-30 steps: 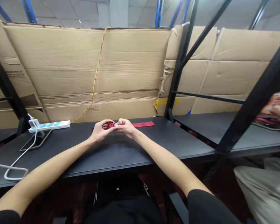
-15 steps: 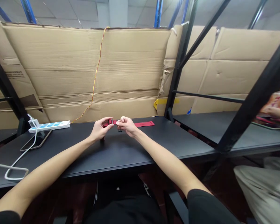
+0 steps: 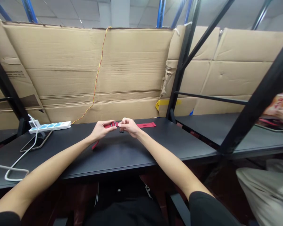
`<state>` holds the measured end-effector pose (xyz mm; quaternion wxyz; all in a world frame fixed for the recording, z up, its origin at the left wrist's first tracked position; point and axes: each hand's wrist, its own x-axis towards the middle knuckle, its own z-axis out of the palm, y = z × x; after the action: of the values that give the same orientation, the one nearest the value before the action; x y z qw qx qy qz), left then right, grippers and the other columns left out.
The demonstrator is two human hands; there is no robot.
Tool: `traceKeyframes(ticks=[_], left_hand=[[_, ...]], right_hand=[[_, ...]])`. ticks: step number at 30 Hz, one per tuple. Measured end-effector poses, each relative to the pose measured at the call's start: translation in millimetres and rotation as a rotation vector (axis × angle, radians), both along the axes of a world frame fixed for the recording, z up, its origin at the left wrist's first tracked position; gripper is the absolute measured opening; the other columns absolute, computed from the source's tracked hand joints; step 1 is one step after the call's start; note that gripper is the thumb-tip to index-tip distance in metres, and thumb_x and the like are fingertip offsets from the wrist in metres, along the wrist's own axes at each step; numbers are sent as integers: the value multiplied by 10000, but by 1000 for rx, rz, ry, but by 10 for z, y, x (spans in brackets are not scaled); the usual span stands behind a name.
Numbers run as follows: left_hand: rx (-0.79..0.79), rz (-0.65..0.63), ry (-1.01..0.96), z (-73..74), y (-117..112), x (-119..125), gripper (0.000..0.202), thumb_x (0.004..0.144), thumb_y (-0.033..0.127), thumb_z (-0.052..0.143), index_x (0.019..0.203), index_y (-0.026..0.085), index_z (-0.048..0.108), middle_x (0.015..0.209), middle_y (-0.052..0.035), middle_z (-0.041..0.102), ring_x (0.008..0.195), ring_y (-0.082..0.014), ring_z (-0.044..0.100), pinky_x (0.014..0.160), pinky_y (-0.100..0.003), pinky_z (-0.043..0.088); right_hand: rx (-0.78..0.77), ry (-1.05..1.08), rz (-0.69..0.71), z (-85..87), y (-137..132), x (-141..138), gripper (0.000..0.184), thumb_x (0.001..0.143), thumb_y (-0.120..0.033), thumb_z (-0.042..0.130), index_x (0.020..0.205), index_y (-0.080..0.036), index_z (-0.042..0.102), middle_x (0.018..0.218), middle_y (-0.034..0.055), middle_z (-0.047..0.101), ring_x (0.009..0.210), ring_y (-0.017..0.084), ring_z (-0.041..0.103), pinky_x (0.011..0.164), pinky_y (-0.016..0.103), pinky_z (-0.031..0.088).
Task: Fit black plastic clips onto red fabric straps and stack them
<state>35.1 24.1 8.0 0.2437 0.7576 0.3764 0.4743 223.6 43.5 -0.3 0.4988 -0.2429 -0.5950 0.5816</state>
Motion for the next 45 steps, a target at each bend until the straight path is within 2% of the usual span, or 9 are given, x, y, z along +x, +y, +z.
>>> traceKeyframes(ticks=[7,13,18,22,28,32,35,40,45], left_hand=[[-98,83,140,-59,141,-104,347,760,437,579,813,139,748,754,-46,717,699,-178,624,652,-267,468],[-108,-68,466,-211,84,-85,228,714,361,609,715,176,740,666,-43,693,619,-180,605,571,-256,429],[95,67,506,-258,23,-31,182,701,355,656,767,201,727,795,-59,670,720,-203,609,685,-278,452],[126,110,450,-258,49,-68,250,755,351,618,937,206,711,952,-83,666,813,-225,614,773,-311,455],[34,-34,552,-290,125,-124,192,776,296,567,817,202,729,772,-54,702,719,-196,623,692,-257,447],[-3,1,479,-261,216,-174,264,641,320,705,874,200,740,731,-32,704,665,-190,629,621,-249,452],[-68,54,434,-214,261,-228,285,550,367,770,770,188,744,618,-18,670,598,-182,616,561,-246,443],[-165,40,353,-193,286,-278,235,647,409,706,671,176,705,547,-15,646,510,-155,597,524,-248,451],[-333,54,93,-221,324,-263,309,625,410,755,669,151,592,591,-30,649,539,-152,628,517,-256,502]], right_hand=[[8,-185,-133,101,145,251,311,578,-200,686,608,-196,376,527,-50,526,457,83,450,483,228,340],[454,-799,-471,6,208,255,77,690,-235,607,670,-173,565,591,4,583,555,128,494,546,254,350],[737,-1199,-265,-148,154,132,136,780,-192,565,705,-149,671,683,63,602,647,159,503,602,270,346],[853,-1151,-116,-182,88,63,239,863,-234,499,742,-152,688,778,76,575,757,180,514,687,280,379],[752,-1020,18,-195,56,10,276,804,-421,617,928,-187,693,826,37,571,717,158,521,631,263,401],[598,-1046,55,-159,148,139,386,698,-382,720,1033,-197,671,780,9,590,674,143,533,583,243,403],[529,-1059,85,-109,170,223,405,677,-380,731,1030,-188,676,736,-1,598,610,129,527,534,232,387],[730,-963,-51,-115,23,47,283,827,-406,582,951,-182,702,745,24,611,658,145,529,605,258,402],[807,-1001,-33,-203,-45,-141,222,790,-369,654,899,-179,693,839,58,606,752,170,542,702,289,428]])
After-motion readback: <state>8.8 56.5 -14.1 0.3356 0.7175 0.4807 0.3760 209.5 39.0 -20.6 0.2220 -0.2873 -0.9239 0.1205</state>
